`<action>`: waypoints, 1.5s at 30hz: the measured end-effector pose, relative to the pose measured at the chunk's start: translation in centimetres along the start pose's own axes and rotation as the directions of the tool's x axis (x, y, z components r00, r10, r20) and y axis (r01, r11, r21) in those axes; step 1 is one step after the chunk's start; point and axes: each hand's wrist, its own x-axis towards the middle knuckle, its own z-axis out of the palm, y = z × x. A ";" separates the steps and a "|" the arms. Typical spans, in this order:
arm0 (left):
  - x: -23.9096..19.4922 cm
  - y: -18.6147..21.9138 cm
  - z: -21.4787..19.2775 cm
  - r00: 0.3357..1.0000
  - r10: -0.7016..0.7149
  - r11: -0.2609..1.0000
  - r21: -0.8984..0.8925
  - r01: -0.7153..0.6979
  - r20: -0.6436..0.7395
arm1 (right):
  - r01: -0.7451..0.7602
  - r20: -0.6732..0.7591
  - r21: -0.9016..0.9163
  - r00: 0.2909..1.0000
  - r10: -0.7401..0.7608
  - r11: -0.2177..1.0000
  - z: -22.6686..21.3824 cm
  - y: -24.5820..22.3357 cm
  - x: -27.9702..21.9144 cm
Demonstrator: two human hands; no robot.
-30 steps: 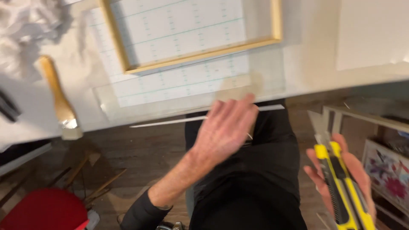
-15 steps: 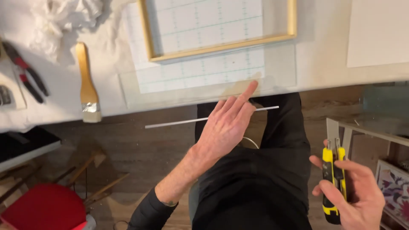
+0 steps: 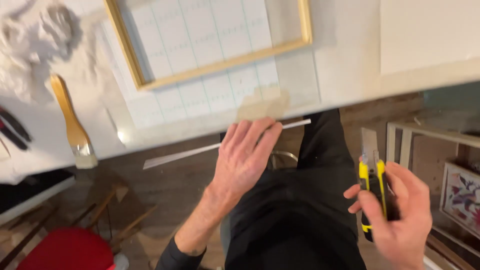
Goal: The person cuts a long thin white strip with a utility knife at a workbench, then trims and refines the cut ends by hand and with the knife, working the strip against the table edge next to a wooden picture frame.
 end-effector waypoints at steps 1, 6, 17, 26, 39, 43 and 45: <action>0.8 -0.7 0.2 0.999 0.039 0.999 0.029 -0.038 -0.018 | 0.108 -0.035 -0.186 0.993 -0.116 0.977 0.8 -0.1 0.9; 2.0 -2.2 1.3 0.990 0.127 0.991 0.043 -0.124 -0.059 | 0.263 0.034 -0.717 0.938 -0.344 0.645 4.0 -0.5 1.7; 3.2 -5.5 3.1 0.948 0.308 0.950 0.081 -0.302 -0.074 | 0.230 0.134 -0.726 0.972 -0.195 0.649 7.2 0.2 3.6; 2.7 -6.5 4.2 0.955 0.290 0.957 0.039 -0.288 -0.063 | 0.179 0.122 -0.734 0.984 -0.131 0.655 7.6 1.5 4.0; 2.2 -6.9 4.4 0.960 0.273 0.962 0.009 -0.273 -0.057 | 0.228 0.149 -0.779 0.972 -0.180 0.584 8.0 2.1 3.8; 2.0 -6.9 4.7 0.951 0.302 0.953 0.025 -0.301 -0.064 | 0.233 0.151 -0.755 0.971 -0.183 0.613 7.7 2.7 2.8; 1.9 -7.1 4.7 0.949 0.309 0.951 0.032 -0.308 -0.064 | 0.244 0.159 -0.735 0.969 -0.190 0.632 7.6 3.3 2.3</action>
